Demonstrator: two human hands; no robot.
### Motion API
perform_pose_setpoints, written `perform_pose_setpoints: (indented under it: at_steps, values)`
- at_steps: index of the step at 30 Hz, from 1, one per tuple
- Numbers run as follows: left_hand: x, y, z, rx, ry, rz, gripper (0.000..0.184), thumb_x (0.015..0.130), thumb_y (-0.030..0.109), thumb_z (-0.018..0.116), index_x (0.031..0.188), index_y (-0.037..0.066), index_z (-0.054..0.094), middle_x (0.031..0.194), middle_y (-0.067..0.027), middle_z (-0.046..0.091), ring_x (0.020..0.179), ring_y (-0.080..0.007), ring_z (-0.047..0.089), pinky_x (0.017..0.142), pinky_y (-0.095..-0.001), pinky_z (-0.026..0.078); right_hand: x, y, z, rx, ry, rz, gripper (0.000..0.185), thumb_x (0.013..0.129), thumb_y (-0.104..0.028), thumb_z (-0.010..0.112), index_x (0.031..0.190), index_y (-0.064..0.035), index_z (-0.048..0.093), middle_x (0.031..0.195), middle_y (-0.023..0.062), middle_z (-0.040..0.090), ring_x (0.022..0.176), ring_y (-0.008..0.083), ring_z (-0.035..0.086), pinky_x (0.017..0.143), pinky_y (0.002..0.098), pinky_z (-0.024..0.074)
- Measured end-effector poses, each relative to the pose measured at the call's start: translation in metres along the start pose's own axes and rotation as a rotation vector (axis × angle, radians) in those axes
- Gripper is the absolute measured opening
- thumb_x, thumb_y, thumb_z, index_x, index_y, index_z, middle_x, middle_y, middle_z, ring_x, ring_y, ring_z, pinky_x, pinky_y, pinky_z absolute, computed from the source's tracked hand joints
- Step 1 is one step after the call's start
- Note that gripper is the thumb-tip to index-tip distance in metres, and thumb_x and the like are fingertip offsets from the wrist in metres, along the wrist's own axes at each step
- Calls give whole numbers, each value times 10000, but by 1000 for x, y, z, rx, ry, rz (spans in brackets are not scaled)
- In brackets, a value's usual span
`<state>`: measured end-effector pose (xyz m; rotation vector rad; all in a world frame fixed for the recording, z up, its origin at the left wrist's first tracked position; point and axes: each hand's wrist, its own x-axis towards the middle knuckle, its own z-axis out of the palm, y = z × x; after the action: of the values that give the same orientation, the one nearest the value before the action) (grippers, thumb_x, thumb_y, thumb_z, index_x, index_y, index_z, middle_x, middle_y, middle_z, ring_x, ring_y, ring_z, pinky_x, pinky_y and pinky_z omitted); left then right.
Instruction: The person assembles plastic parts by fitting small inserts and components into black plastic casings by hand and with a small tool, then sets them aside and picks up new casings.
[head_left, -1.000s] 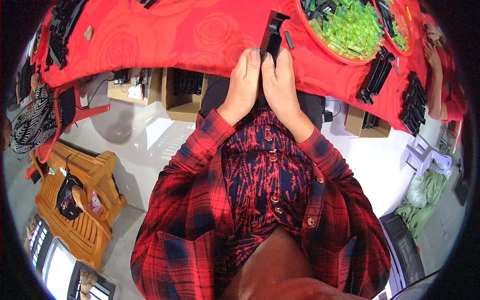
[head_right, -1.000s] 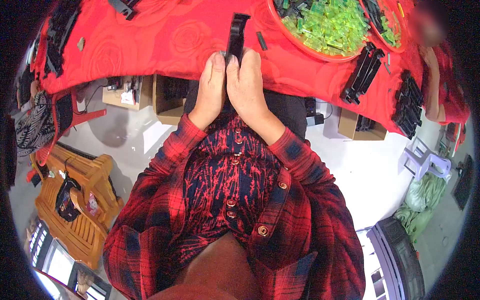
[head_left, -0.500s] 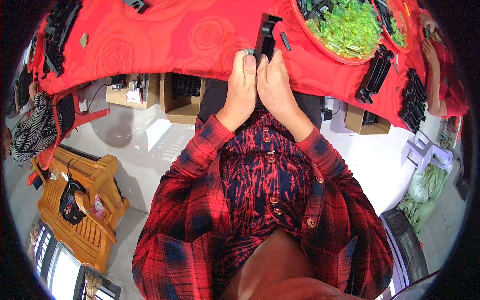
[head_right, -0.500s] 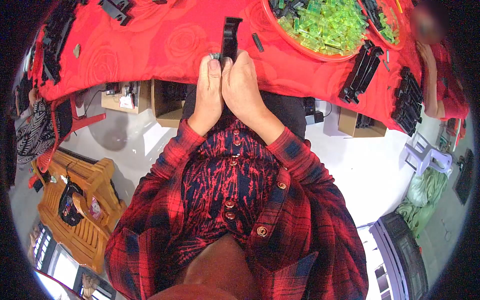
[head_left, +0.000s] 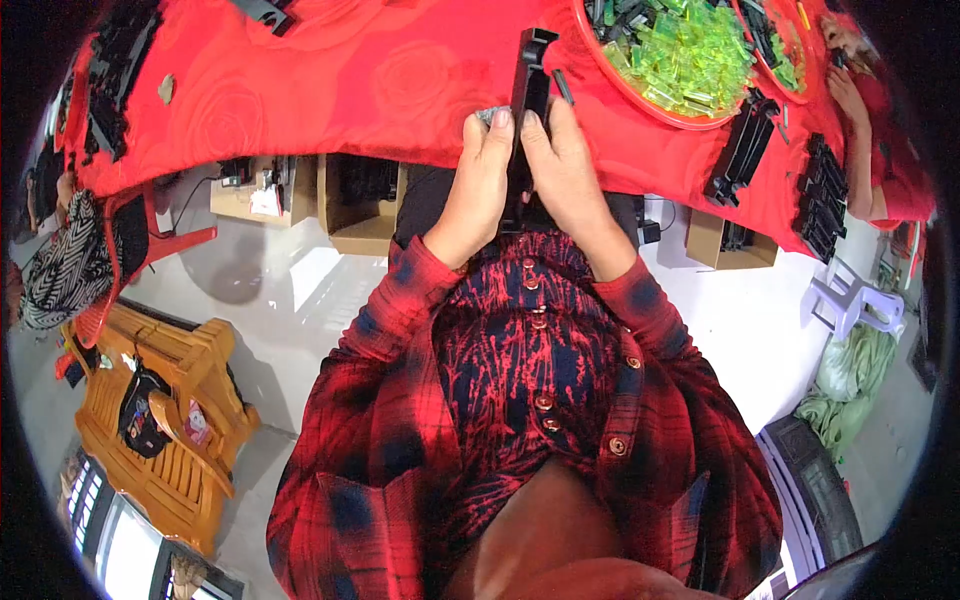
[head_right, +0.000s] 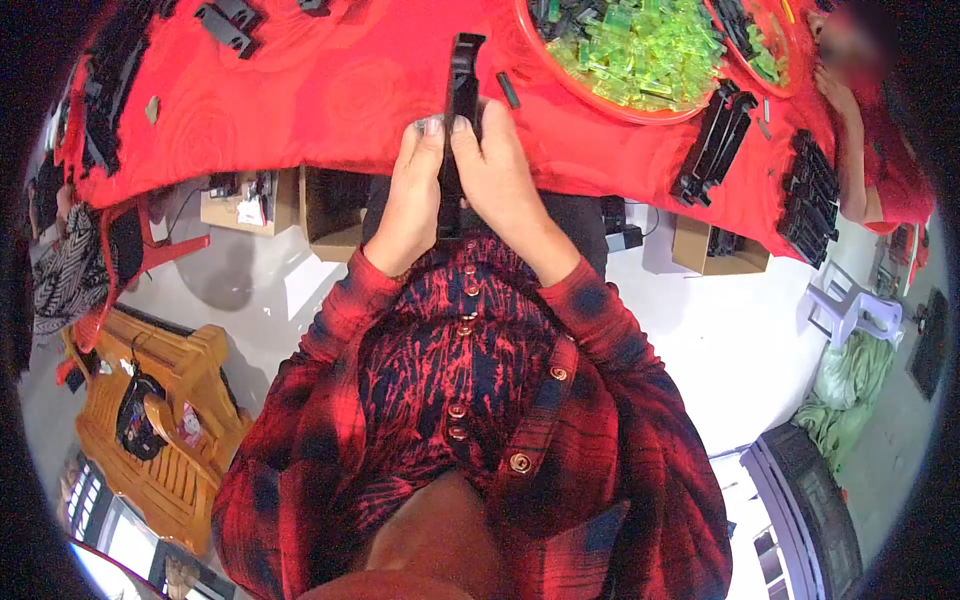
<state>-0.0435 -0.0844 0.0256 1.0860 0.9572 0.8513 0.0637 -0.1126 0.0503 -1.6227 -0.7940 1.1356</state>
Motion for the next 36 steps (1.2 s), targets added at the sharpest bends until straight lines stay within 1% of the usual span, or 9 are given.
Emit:
perform_pose_setpoints:
  at_steps: [1,2,3,6,10,18,22,30,36]
  values:
    - [-1,13,-2,-138,-61,-184,312,1074,350,367,1111,84,527,950,-21,562,826,-107,549,692,-261,468,1,5,-1,40,-16,-93,364,992,-183,533,1254,49,434,900,112,571,531,119,558,376,261,460]
    - [-1,20,-4,-278,-126,-366,322,1071,367,371,1110,90,531,923,-11,577,762,-102,572,596,-249,474,0,8,-3,42,-22,-94,364,992,-183,533,1254,49,434,900,112,571,531,119,558,376,261,460]
    - [2,18,-6,-357,-190,-348,334,1060,397,388,1107,102,539,866,4,595,645,-92,580,463,-233,431,-1,3,-4,71,-20,-81,405,984,-171,548,1295,49,413,923,115,581,539,125,567,390,268,480]
    - [5,19,-13,-383,-269,-401,349,1054,422,394,1091,108,543,856,1,602,628,-101,578,497,-243,447,-3,-8,-9,189,-78,-26,474,966,-144,580,1358,39,386,979,122,603,566,129,590,417,272,509]
    - [4,20,-19,-426,-283,-425,335,1037,409,452,1124,99,547,902,-10,619,677,-100,599,537,-240,469,2,-4,-15,259,-115,21,383,972,-155,587,1285,26,458,987,106,609,582,124,591,454,271,523]
    - [2,26,-23,-433,-252,-293,325,969,259,629,1172,22,538,995,-66,640,789,-153,664,665,-283,567,5,-14,-20,473,-149,28,330,937,-144,652,1200,-2,512,912,45,606,649,98,585,528,267,526]
    - [3,22,-21,-267,-242,-193,248,1020,230,531,1122,4,533,991,-89,633,781,-157,664,674,-294,579,10,-4,-23,480,-223,64,384,883,-112,717,1185,-3,506,903,50,595,657,111,582,521,271,531]
    - [11,14,-20,-75,-238,-93,191,1046,190,448,1146,31,481,938,-53,599,714,-123,605,551,-256,486,13,-1,-20,566,-261,82,428,857,-125,754,1175,1,497,895,63,609,636,135,586,518,287,537]
    - [13,9,-20,185,-234,-63,159,1022,161,481,981,20,421,737,-59,565,583,-120,593,479,-263,466,14,6,-18,551,-258,30,443,859,-118,748,1196,-6,483,932,91,634,701,173,638,525,315,555]
